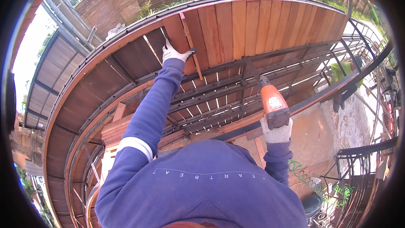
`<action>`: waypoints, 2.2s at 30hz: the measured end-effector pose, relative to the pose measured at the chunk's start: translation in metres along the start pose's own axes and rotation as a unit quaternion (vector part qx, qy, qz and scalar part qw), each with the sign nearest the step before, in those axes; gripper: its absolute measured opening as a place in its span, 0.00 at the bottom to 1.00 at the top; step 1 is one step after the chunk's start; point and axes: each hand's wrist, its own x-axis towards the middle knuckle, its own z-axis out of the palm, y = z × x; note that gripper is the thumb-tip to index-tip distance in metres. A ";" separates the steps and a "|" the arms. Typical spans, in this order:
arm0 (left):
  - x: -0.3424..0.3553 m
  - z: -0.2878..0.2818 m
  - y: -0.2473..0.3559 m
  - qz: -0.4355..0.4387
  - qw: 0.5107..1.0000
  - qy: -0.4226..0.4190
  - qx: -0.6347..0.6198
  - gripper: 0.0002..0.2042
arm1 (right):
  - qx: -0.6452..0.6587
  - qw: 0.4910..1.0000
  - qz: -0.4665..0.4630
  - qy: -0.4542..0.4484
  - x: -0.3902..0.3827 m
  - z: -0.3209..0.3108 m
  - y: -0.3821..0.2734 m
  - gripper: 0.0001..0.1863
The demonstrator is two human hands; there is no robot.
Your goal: The person positions wooden slats against a curved metal frame and secures them using a nail gun. They pick up new slats from a pile, align them with the existing slats, and nail them into place.
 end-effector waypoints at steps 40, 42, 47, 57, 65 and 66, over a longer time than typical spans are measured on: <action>0.034 -0.013 0.025 -0.037 0.975 -0.152 0.160 0.70 | 0.536 0.772 0.223 -0.257 0.002 0.318 -0.094 0.23; 0.033 -0.012 0.027 -0.034 0.975 -0.151 0.157 0.70 | 0.617 0.696 0.273 -0.248 -0.002 0.327 -0.087 0.26; 0.029 -0.018 0.034 -0.047 0.972 -0.171 0.154 0.70 | 0.510 0.803 0.186 -0.246 -0.006 0.335 -0.075 0.33; 0.025 -0.018 0.032 -0.012 0.978 -0.138 0.156 0.69 | 0.508 0.810 0.181 -0.231 -0.014 0.352 -0.064 0.35; 0.022 -0.022 0.039 -0.029 0.976 -0.150 0.154 0.69 | 0.374 0.899 0.077 -0.213 0.001 0.329 -0.076 0.34; 0.024 -0.020 0.037 -0.027 0.977 -0.151 0.150 0.70 | 0.408 0.886 0.078 -0.206 0.001 0.332 -0.076 0.34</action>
